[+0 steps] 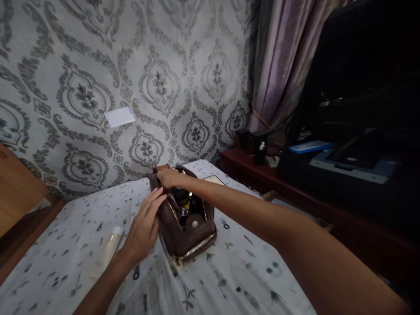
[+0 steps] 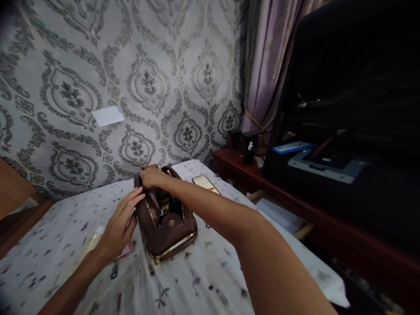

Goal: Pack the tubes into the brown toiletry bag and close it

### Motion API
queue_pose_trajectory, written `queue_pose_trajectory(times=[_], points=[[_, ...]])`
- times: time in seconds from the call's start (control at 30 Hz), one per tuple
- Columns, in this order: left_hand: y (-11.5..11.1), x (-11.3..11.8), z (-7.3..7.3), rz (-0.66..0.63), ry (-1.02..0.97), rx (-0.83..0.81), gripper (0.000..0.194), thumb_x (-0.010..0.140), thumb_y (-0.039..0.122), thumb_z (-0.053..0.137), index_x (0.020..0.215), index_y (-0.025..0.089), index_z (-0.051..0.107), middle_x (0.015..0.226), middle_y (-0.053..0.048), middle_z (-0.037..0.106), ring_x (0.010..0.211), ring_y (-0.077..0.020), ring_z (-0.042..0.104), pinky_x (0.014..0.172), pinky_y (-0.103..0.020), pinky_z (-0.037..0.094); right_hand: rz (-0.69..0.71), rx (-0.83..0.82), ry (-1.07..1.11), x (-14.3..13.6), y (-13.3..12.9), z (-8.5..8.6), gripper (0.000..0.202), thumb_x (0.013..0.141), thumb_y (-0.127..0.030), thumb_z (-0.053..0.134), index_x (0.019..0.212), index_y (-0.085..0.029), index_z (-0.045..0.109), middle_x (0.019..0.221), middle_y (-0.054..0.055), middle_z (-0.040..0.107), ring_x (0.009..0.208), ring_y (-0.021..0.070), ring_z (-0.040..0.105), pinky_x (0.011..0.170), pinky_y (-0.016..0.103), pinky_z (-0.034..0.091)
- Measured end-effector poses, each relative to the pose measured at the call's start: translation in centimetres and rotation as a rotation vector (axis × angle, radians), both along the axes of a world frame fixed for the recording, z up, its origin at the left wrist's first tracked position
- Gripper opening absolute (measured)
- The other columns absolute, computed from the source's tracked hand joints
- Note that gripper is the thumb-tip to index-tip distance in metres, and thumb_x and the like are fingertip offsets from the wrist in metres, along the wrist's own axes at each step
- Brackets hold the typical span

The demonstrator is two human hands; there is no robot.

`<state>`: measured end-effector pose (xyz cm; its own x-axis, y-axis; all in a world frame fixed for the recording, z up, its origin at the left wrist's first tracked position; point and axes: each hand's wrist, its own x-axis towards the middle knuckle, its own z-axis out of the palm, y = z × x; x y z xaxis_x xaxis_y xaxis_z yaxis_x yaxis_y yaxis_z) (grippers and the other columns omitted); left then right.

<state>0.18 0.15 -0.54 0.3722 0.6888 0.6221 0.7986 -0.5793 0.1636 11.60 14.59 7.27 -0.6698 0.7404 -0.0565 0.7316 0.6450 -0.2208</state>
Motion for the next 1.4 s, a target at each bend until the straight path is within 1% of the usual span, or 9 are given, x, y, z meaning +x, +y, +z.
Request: queue_pose_trajectory(times=[0.17, 0.37, 0.47, 0.53, 0.67, 0.77, 1.0, 1.2, 1.4], points=[[-0.6, -0.1, -0.3, 0.029, -0.031, -0.058, 0.058, 0.092, 0.006, 0.033, 0.146, 0.026, 0.029, 0.155, -0.008, 0.032, 0.144, -0.021, 0.031, 0.116, -0.044, 0.035, -0.032, -0.011, -0.034, 0.4, -0.5, 0.8, 0.039, 0.069, -0.017, 0.069, 0.108, -0.012, 0.071, 0.112, 0.018, 0.071, 0.102, 0.0323, 0.069, 0.079, 0.035, 0.056], [-1.2, -0.9, -1.5, 0.085, -0.121, -0.108, 0.051, 0.095, 0.016, 0.035, 0.145, 0.024, 0.027, 0.153, -0.013, 0.032, 0.141, -0.0252, 0.034, 0.109, -0.048, 0.042, -0.063, 0.07, 0.044, 1.4, -1.7, 2.5, 0.029, 0.082, -0.018, 0.055, 0.108, -0.015, 0.069, 0.114, 0.015, 0.071, 0.104, 0.0267, 0.067, 0.076, 0.029, 0.051], [-1.9, -2.2, -2.2, 0.156, -0.127, -0.154, 0.045, 0.097, 0.022, 0.035, 0.141, 0.026, 0.034, 0.15, -0.013, 0.035, 0.137, -0.0262, 0.039, 0.106, -0.047, 0.044, -0.09, 0.23, 0.186, 2.5, -4.3, 3.1, 0.03, 0.091, -0.02, 0.041, 0.104, -0.016, 0.067, 0.109, 0.014, 0.07, 0.1, 0.0265, 0.066, 0.076, 0.031, 0.048], [-2.4, -3.3, -2.7, 0.201, -0.136, -0.194, 0.041, 0.097, 0.025, 0.036, 0.138, 0.026, 0.039, 0.148, -0.012, 0.038, 0.134, -0.0272, 0.041, 0.104, -0.047, 0.045, 0.006, 0.347, 0.355, 3.2, -7.3, 2.7, 0.032, 0.095, -0.023, 0.035, 0.105, -0.017, 0.065, 0.099, 0.011, 0.07, 0.093, 0.0232, 0.065, 0.076, 0.03, 0.046], [-3.4, -5.7, -3.3, 0.236, -0.251, -0.204, 0.04, 0.095, 0.03, 0.039, 0.134, 0.023, 0.043, 0.141, -0.014, 0.045, 0.129, -0.0293, 0.047, 0.099, -0.046, 0.048, 0.402, 0.253, 0.413, 3.8, -14.0, -0.6, 0.028, 0.096, -0.024, 0.037, 0.105, -0.023, 0.063, 0.092, 0.004, 0.067, 0.081, 0.0171, 0.061, 0.072, 0.027, 0.044], [-4.1, -7.2, -3.6, 0.309, -0.354, -0.2, 0.037, 0.094, 0.031, 0.039, 0.129, 0.021, 0.047, 0.135, -0.013, 0.049, 0.124, -0.0282, 0.051, 0.094, -0.042, 0.05, 0.551, 0.175, 0.317, 2.8, -16.6, -4.4, 0.022, 0.092, -0.019, 0.043, 0.103, -0.021, 0.062, 0.089, 0.005, 0.066, 0.075, 0.0176, 0.059, 0.064, 0.028, 0.042], [-5.7, -10.5, -4.1, 0.551, -0.392, -0.135, 0.03, 0.088, 0.028, 0.04, 0.112, 0.017, 0.055, 0.117, -0.011, 0.058, 0.107, -0.0249, 0.058, 0.08, -0.035, 0.051, 0.176, -0.152, 0.458, -1.3, -15.8, -10.7, 0.029, 0.091, -0.011, 0.04, 0.114, -0.014, 0.056, 0.108, 0.011, 0.059, 0.093, 0.0179, 0.06, 0.083, 0.03, 0.046], [-6.1, -12.8, -5.0, 0.65, -0.284, -0.269, 0.032, 0.088, 0.036, 0.041, 0.106, 0.018, 0.059, 0.105, -0.009, 0.059, 0.096, -0.0249, 0.06, 0.077, -0.037, 0.051, 0.097, -0.155, 0.379, -2.7, -15.9, -12.3, 0.047, 0.089, -0.02, 0.049, 0.135, -0.011, 0.043, 0.129, 0.016, 0.052, 0.107, 0.0219, 0.059, 0.093, 0.034, 0.047], [-6.7, -13.6, -6.1, 0.672, -0.216, -0.472, 0.04, 0.086, 0.046, 0.049, 0.119, 0.023, 0.051, 0.111, -0.007, 0.061, 0.103, -0.0268, 0.061, 0.082, -0.038, 0.05, 0.097, -0.01, 0.192, -3.2, -16.8, -13.3, 0.037, 0.089, -0.013, 0.043, 0.125, -0.018, 0.05, 0.118, 0.012, 0.06, 0.088, 0.0228, 0.068, 0.072, 0.035, 0.053]])
